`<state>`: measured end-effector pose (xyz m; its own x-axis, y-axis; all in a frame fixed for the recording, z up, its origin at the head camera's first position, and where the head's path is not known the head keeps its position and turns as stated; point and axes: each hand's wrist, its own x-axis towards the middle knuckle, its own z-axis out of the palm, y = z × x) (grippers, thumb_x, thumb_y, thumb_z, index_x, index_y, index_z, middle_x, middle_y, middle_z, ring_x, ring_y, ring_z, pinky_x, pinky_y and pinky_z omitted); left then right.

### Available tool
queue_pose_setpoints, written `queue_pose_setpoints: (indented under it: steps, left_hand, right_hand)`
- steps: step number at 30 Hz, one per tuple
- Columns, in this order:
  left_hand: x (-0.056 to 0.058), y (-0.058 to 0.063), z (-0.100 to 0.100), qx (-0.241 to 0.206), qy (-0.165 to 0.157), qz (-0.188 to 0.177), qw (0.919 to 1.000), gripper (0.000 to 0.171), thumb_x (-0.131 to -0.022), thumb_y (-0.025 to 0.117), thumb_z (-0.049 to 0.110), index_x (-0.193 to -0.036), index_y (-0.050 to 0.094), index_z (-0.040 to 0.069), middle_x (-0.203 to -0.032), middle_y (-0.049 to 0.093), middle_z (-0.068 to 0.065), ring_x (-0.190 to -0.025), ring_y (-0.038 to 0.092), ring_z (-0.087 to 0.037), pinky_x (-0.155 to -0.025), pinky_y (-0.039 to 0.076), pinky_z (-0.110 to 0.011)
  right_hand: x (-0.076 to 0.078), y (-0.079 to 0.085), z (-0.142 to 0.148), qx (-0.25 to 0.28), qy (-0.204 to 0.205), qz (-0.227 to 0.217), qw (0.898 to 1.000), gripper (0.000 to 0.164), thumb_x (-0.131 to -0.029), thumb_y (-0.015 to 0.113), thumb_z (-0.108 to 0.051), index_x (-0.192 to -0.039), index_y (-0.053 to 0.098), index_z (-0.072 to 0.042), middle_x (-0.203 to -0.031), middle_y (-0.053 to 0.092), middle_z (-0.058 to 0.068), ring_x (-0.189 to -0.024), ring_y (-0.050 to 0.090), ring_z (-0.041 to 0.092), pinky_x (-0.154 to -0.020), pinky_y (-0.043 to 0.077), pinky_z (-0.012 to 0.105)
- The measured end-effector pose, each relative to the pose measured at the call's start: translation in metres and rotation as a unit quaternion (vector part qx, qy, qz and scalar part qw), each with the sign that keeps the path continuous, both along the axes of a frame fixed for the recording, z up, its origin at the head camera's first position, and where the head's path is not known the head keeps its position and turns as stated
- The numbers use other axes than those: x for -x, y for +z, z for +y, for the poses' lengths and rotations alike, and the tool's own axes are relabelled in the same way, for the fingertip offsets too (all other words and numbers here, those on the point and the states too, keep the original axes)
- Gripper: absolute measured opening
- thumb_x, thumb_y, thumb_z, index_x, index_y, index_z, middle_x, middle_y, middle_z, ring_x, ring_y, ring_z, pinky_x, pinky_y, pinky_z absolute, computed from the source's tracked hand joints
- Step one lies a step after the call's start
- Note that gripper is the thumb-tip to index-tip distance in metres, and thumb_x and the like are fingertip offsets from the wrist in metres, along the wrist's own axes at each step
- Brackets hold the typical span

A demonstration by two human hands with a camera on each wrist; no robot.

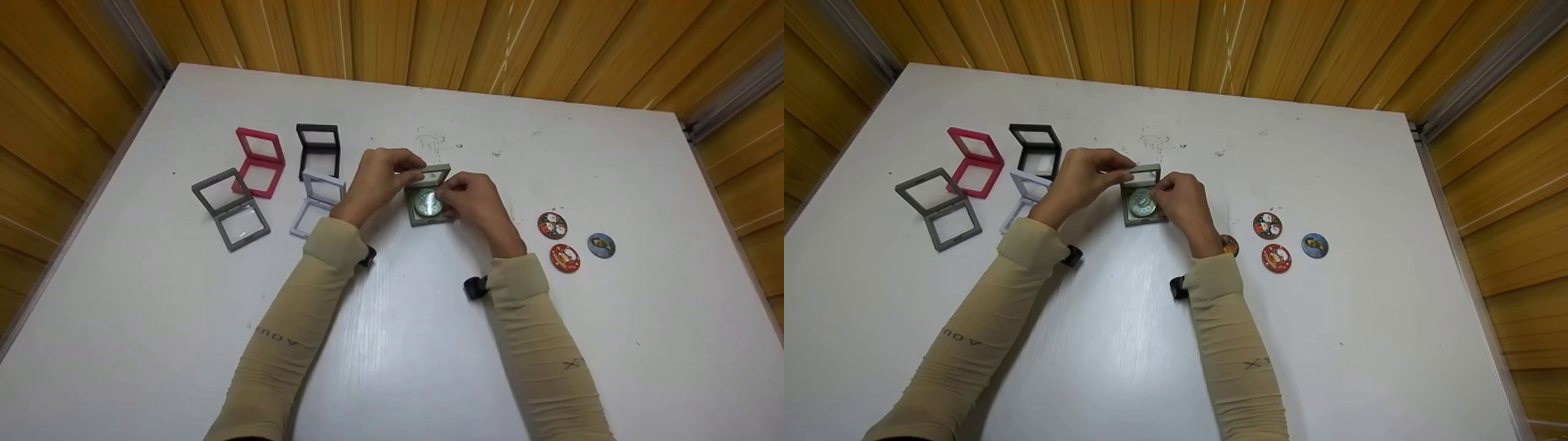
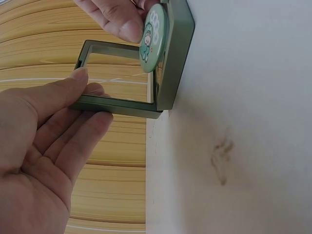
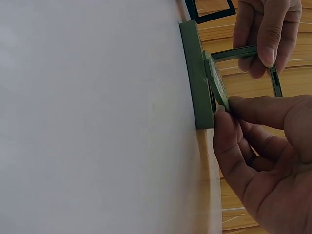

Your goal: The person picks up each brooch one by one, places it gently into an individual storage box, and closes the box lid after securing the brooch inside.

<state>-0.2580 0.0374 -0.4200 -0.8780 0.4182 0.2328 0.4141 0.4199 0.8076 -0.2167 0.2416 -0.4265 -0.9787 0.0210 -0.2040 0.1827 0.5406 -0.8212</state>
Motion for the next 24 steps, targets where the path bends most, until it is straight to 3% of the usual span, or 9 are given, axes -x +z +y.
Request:
queue_pose_setpoints:
  steps: [24]
  left_hand:
    - [0.0005,0.0005,0.0000,0.011,0.000,-0.003,0.9999,0.017,-0.098,0.078,0.006,-0.114,0.081,0.005,-0.109,0.079,-0.005,-0.102,0.073,-0.015,-0.089,0.056,-0.024]
  right_hand:
    - [0.0007,0.0002,0.0026,0.003,0.003,-0.012,1.000,0.018,-0.100,0.073,-0.010,-0.109,0.072,0.006,-0.097,0.071,0.013,-0.076,0.069,0.016,-0.067,0.058,0.025]
